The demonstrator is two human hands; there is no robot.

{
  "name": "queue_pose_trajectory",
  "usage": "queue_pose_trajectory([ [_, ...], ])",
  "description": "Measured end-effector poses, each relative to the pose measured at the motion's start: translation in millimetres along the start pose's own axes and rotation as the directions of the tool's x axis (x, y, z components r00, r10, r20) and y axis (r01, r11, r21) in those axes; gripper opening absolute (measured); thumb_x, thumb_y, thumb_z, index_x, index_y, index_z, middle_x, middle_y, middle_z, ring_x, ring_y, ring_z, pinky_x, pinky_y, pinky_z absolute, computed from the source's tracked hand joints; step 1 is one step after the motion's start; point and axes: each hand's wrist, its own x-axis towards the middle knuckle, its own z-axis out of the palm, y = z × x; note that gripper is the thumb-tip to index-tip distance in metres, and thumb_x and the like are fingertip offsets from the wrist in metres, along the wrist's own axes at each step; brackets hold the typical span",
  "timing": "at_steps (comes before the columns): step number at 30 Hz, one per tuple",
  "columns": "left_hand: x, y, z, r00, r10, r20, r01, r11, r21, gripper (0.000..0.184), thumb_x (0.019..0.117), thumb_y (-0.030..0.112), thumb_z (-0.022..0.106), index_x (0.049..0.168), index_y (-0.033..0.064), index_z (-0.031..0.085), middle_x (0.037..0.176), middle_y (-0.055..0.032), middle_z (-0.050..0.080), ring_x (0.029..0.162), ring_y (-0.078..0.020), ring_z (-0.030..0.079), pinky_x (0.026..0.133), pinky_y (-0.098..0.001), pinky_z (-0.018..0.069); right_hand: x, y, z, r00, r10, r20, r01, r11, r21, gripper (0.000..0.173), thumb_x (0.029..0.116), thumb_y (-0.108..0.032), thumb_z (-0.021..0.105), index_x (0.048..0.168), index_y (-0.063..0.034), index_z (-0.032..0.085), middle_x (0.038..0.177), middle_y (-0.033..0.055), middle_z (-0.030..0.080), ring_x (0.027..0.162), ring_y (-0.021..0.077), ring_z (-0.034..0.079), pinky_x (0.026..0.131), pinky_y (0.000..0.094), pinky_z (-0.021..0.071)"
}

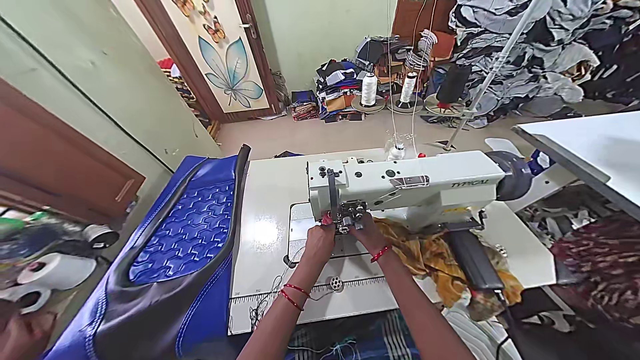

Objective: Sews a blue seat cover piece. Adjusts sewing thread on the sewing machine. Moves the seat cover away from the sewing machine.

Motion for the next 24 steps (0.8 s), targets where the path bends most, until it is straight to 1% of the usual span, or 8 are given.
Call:
queue_pose_trajectory([
  [5,0,3,3,0.998,-0.056,0.012,0.057,0.998,-0.021,0.031,0.1052,0.009,0.043,0.124,-0.0051,0.064,0.116,-0.0274,0.069,0.112,-0.0453,0.066,0.095,-0.0603,0.0500,1,-1,-5,0.998,0.053,0.044,-0.051,0.997,-0.061,0.037,0.0944,-0.011,0.067,0.124,0.0110,0.064,0.125,0.0264,0.066,0.123,0.0312,0.062,0.110,0.0410,0.0442],
  [7,0,2,4,0.998,-0.056,0.023,0.056,0.998,-0.026,0.032,0.1054,0.010,0.043,0.125,-0.0031,0.065,0.116,-0.0262,0.070,0.113,-0.0442,0.066,0.096,-0.0602,0.0497,3,2,-8,0.996,0.072,0.048,-0.067,0.991,-0.112,0.033,0.0933,-0.012,0.068,0.119,0.0090,0.067,0.120,0.0262,0.068,0.119,0.0334,0.064,0.107,0.0445,0.0458],
  [9,-1,2,1,0.998,-0.052,0.035,0.052,0.998,-0.021,0.034,0.1066,0.012,0.041,0.128,-0.0011,0.064,0.117,-0.0250,0.070,0.114,-0.0432,0.067,0.096,-0.0601,0.0495,4,4,-15,0.991,0.128,0.044,-0.121,0.985,-0.126,0.033,0.0943,-0.015,0.069,0.119,0.0061,0.069,0.120,0.0247,0.068,0.118,0.0331,0.064,0.106,0.0447,0.0457],
  [13,-10,0,0,0.999,-0.030,0.015,0.029,0.999,0.030,0.040,0.1110,0.021,0.034,0.139,0.0026,0.056,0.115,-0.0239,0.071,0.109,-0.0422,0.069,0.093,-0.0584,0.0507,-3,8,-30,0.974,0.225,0.029,-0.225,0.974,-0.008,0.036,0.0936,-0.013,0.070,0.126,0.0031,0.065,0.119,0.0202,0.067,0.110,0.0277,0.064,0.099,0.0414,0.0498],
  [17,-10,-3,5,1.000,0.005,-0.023,-0.003,0.997,0.073,0.038,0.1098,0.018,0.037,0.138,0.0036,0.058,0.109,-0.0234,0.072,0.105,-0.0428,0.070,0.089,-0.0586,0.0520,-13,12,-34,0.975,0.218,0.039,-0.220,0.974,0.045,0.039,0.0951,-0.014,0.069,0.131,0.0007,0.061,0.118,0.0183,0.066,0.105,0.0254,0.065,0.094,0.0396,0.0520],
  [18,-9,-3,4,1.000,0.006,-0.023,-0.005,0.998,0.065,0.037,0.1094,0.018,0.038,0.134,0.0024,0.061,0.110,-0.0237,0.072,0.105,-0.0431,0.070,0.089,-0.0593,0.0519,-14,14,-33,0.976,0.213,0.047,-0.214,0.977,0.019,0.040,0.0955,-0.014,0.068,0.132,0.0003,0.060,0.117,0.0183,0.066,0.103,0.0258,0.065,0.093,0.0402,0.0520],
  [21,-10,0,-5,1.000,-0.030,-0.010,0.030,0.999,0.036,0.038,0.1096,0.020,0.038,0.131,0.0012,0.062,0.113,-0.0236,0.072,0.110,-0.0422,0.068,0.092,-0.0598,0.0505,-13,16,-31,0.971,0.219,0.094,-0.202,0.966,-0.163,0.042,0.0985,-0.015,0.063,0.137,0.0010,0.058,0.127,0.0224,0.064,0.116,0.0331,0.063,0.103,0.0460,0.0484],
  [24,-15,-6,0,0.995,-0.034,-0.095,0.032,0.999,-0.028,0.040,0.1107,0.025,0.037,0.135,0.0071,0.063,0.110,-0.0223,0.073,0.107,-0.0420,0.070,0.091,-0.0602,0.0513,-17,9,-28,0.971,0.195,0.137,-0.144,0.939,-0.313,0.042,0.0975,-0.016,0.064,0.136,0.0002,0.059,0.133,0.0229,0.060,0.123,0.0360,0.060,0.106,0.0499,0.0467],
])
